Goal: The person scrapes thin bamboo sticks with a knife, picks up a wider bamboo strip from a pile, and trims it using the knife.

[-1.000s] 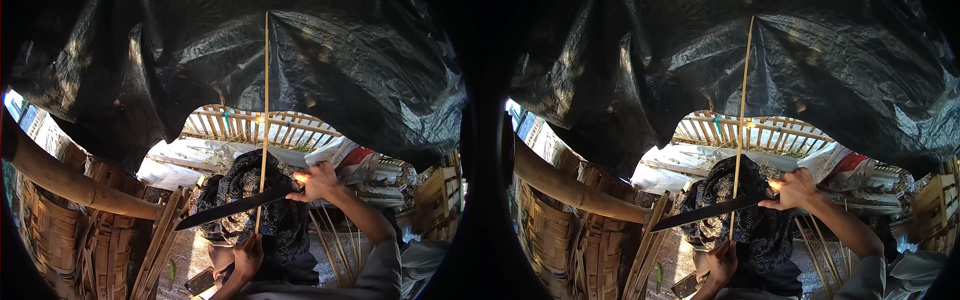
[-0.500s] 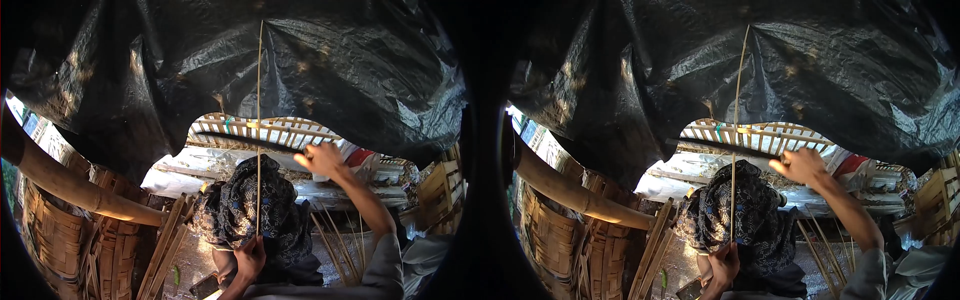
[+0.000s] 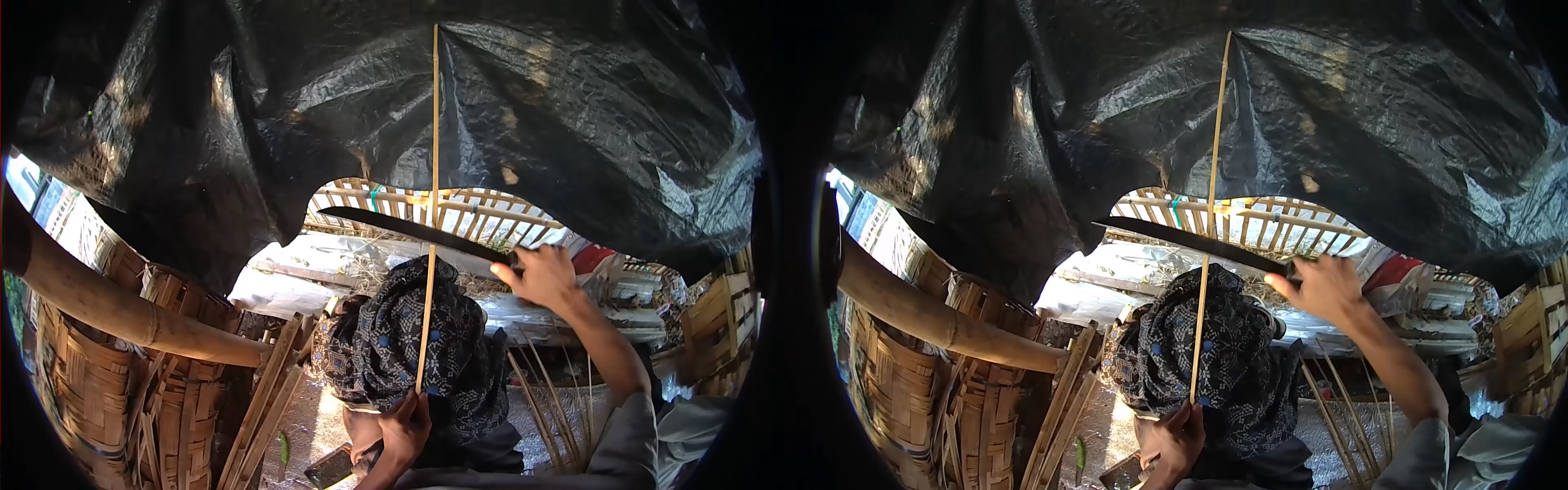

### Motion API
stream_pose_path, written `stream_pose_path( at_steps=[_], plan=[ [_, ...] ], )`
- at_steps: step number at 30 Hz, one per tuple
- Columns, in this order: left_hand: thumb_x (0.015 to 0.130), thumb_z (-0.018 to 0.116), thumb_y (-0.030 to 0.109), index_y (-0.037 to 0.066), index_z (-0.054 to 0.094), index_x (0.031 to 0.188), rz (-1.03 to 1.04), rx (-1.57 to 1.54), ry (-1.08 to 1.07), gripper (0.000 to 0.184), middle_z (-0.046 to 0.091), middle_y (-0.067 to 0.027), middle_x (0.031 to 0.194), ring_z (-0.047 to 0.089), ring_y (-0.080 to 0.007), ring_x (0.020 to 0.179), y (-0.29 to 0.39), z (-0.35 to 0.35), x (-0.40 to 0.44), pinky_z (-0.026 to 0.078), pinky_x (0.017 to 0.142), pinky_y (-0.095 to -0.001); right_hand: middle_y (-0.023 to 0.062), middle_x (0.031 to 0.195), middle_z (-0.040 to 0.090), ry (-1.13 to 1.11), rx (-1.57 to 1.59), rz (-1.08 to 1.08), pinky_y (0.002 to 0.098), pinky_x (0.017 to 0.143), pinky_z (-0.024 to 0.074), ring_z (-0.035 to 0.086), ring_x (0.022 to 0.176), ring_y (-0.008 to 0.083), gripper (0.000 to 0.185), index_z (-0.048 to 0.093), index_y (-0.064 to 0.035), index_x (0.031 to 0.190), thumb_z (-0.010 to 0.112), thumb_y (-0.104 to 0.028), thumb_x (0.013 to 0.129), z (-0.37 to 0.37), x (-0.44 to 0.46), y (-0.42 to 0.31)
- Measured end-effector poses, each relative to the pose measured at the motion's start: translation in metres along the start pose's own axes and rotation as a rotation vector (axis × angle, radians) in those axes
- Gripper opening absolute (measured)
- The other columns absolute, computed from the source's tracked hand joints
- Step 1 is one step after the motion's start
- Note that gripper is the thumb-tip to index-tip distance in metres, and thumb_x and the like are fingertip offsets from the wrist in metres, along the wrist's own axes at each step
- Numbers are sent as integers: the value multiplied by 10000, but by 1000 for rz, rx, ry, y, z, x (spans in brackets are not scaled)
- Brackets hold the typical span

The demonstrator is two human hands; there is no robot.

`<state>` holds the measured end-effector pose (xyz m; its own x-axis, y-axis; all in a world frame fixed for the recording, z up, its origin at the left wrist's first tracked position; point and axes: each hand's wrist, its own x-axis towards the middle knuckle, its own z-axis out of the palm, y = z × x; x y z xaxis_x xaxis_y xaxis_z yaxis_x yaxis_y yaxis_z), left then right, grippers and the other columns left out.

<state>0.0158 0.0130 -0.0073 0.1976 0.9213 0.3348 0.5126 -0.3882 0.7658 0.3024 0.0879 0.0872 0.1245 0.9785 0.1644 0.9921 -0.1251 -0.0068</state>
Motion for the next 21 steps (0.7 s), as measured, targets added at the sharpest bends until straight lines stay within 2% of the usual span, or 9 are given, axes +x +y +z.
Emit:
stream_pose_path(
  at_steps=[2,3,5,8,11,15,17,20,21],
  plan=[
    [743,666,20,-47,614,810,8,9,13,108,541,-137,536,530,-247,396,5,1,1,379,359,-314,114,569,588,-176,34,-48,384,512,499,591,503,267,605,640,-58,837,420,-622,826,0,-12,-8],
    [737,672,19,-48,614,811,22,22,10,115,542,-134,536,529,-247,396,6,1,2,382,359,-314,24,421,498,184,-241,-280,297,394,414,489,358,114,643,626,-99,773,359,-682,818,17,-27,-8],
    [735,674,22,-46,615,815,41,13,8,120,544,-130,538,532,-247,399,2,2,2,386,360,-315,21,421,495,22,-76,-386,305,410,423,502,365,123,653,626,-117,716,379,-718,780,9,-44,-23],
    [734,677,29,-42,618,822,51,13,13,127,549,-124,543,542,-246,409,-5,5,-3,394,364,-317,16,407,482,30,-118,-522,296,409,425,522,380,128,672,622,-115,668,400,-745,745,1,-44,-23],
    [739,676,39,-38,620,828,38,2,12,130,559,-126,556,557,-248,425,-6,4,-5,402,370,-318,29,387,475,215,-152,-294,300,401,430,532,371,160,652,619,-100,664,427,-716,757,7,-24,-3],
    [748,675,57,-42,622,839,28,-19,-22,144,577,-138,579,575,-255,447,-2,1,-2,416,381,-318,124,493,556,256,152,72,411,483,491,597,488,308,526,603,-23,685,533,-527,818,9,7,10],
    [752,674,63,-44,623,845,11,-26,-23,150,578,-138,581,578,-257,453,0,0,-1,420,385,-317,115,504,570,184,244,91,404,501,497,604,495,300,532,600,-15,682,544,-529,808,13,1,8],
    [757,670,66,-45,623,852,-11,-52,-25,154,583,-141,589,584,-261,464,-3,2,1,429,394,-316,70,495,572,53,194,-123,376,457,477,583,450,260,512,622,-72,701,549,-573,778,43,-27,3],
    [758,667,64,-44,623,853,-14,-64,-28,151,586,-143,596,587,-263,469,-4,2,-1,434,398,-314,45,453,531,419,80,-316,363,411,447,535,382,221,534,647,-109,738,538,-631,742,60,-35,1]
  ],
)
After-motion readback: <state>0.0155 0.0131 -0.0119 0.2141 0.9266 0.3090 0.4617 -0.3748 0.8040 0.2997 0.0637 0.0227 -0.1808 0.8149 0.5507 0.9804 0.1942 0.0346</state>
